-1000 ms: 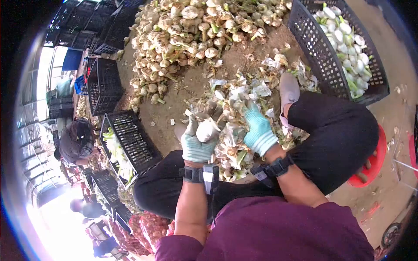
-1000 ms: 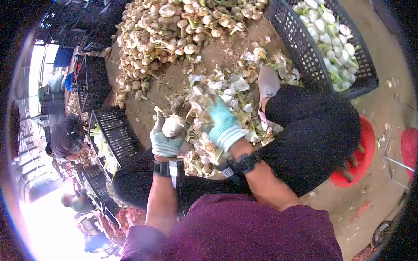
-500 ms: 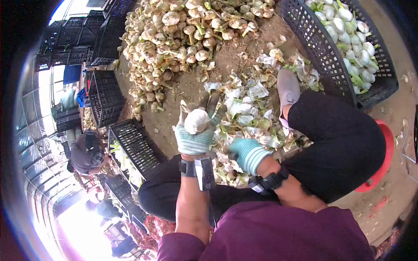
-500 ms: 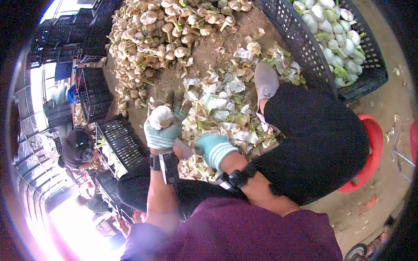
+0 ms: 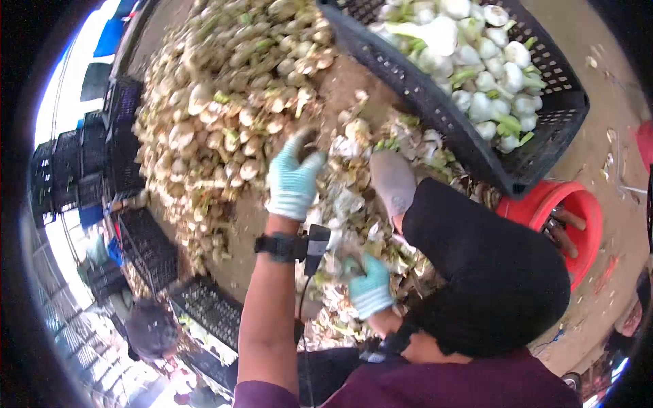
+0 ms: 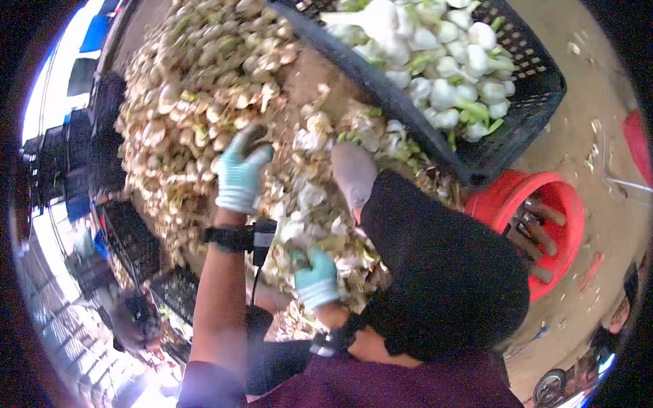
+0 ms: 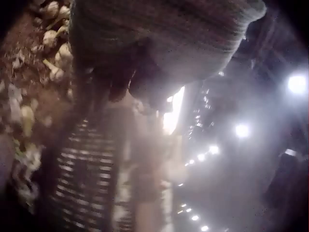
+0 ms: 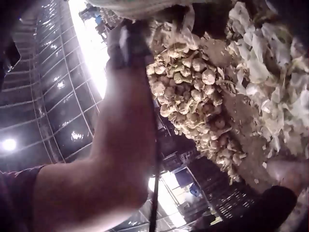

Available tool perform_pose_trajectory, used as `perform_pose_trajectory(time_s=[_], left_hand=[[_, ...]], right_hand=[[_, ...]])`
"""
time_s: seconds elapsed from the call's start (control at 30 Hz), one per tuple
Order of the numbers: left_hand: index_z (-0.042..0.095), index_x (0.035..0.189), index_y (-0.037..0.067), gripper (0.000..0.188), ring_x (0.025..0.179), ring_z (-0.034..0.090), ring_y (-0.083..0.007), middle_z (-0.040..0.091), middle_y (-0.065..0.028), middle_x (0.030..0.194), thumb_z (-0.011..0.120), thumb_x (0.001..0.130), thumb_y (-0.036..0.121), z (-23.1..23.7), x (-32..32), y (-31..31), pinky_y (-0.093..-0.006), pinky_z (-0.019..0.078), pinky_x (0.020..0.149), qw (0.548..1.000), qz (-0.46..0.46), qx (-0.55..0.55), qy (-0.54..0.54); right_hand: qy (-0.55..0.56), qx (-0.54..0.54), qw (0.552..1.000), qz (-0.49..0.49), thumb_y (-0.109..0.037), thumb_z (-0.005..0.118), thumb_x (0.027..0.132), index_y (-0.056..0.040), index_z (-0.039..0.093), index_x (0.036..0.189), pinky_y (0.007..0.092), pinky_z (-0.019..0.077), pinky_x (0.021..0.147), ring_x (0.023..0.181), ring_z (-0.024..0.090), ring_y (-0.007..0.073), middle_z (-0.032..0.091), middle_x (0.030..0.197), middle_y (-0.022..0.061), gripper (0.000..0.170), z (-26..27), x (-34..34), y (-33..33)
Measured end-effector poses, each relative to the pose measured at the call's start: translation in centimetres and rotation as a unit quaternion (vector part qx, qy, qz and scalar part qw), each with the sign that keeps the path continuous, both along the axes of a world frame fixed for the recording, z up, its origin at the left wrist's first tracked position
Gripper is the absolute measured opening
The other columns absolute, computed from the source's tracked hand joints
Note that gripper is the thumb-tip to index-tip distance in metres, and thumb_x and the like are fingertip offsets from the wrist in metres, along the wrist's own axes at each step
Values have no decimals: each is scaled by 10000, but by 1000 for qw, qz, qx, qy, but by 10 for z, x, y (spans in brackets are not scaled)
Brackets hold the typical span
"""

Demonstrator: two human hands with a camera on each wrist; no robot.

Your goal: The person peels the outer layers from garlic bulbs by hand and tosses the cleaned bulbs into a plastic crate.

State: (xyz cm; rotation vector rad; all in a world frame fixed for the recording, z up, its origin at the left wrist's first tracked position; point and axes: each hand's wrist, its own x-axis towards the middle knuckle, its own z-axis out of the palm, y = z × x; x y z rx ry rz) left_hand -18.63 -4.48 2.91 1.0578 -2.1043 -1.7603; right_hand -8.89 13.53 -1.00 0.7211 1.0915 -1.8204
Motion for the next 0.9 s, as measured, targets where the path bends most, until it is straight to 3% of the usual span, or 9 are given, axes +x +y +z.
perform_pose_trajectory(time_s=[0.07, 0.27, 0.4, 0.47, 0.53, 0.6, 0.67, 0.73, 0.9], left_hand=[[447, 1148, 114, 532, 898, 536, -222, 502, -146, 1081, 592, 642, 31, -63, -11, -16, -277, 435, 755, 942, -158, -264, -132], [439, 1138, 211, 526, 885, 493, -373, 448, -205, 1068, 583, 647, 87, -133, -64, -3, -415, 429, 733, 816, -343, -341, -318], [538, 1023, 156, 380, 849, 515, -322, 499, -179, 954, 621, 652, 146, -114, -51, 14, -362, 431, 749, 911, -246, -237, -232], [564, 975, 91, 372, 815, 540, -261, 545, -157, 899, 648, 613, 95, -103, -18, 10, -318, 440, 732, 956, -184, -183, -135], [528, 1028, 19, 499, 783, 529, -104, 570, -44, 897, 700, 561, 42, -95, 34, 5, -230, 438, 695, 984, -62, 20, -166], [513, 1059, 16, 537, 798, 521, -111, 561, -52, 929, 703, 557, 48, -34, 65, 21, -224, 428, 715, 977, -82, -52, -190], [531, 1031, 44, 510, 821, 534, -196, 563, -115, 953, 668, 542, 94, -19, 117, 41, -277, 427, 724, 990, -36, -15, -135], [519, 1038, 37, 519, 827, 529, -184, 561, -117, 933, 657, 540, 84, 24, 135, 65, -271, 426, 722, 984, -56, -80, -150], [511, 1038, 5, 518, 803, 533, -135, 572, -90, 880, 693, 566, 116, 55, 186, 110, -253, 430, 736, 976, 40, -156, -148]], right_hand=[[-217, -30, 943, -252, -33, 416, 806, -12, 565, 968, 169, 413, 592, 702, 510, 77, 574, 903, 41, 221, -25, 21, -2], [118, 198, 949, 216, -28, 488, 785, -30, 539, 971, 278, 461, 665, 776, 538, 175, 570, 925, 74, 193, 30, -26, -13], [160, 228, 933, 228, -79, 518, 782, -119, 535, 1016, 248, 459, 619, 780, 542, 158, 563, 941, 43, 237, 15, -17, -12], [-20, 107, 993, -48, -101, 523, 786, -139, 519, 1039, 231, 454, 595, 775, 541, 147, 559, 943, 31, 256, 10, -30, -16], [-227, -26, 927, -297, -123, 528, 789, -159, 504, 1063, 215, 449, 571, 770, 540, 135, 555, 945, 20, 277, 13, -21, -22], [250, 147, 955, 58, -188, 481, 830, -125, 477, 1062, 215, 446, 489, 690, 524, 100, 548, 903, 6, 242, 2, -9, -15], [60, 38, 997, -35, -167, 492, 820, -133, 490, 947, 201, 432, 449, 603, 521, 111, 533, 809, -2, 132, -4, 1, -21], [417, 187, 843, 285, -127, 523, 741, -25, 510, 797, 318, 427, 539, 593, 519, 235, 537, 697, 137, 117, 12, -6, -16], [404, 91, 813, 411, -140, 537, 720, 31, 502, 700, 359, 395, 556, 572, 485, 315, 498, 622, 209, 176, 29, 6, -9]])
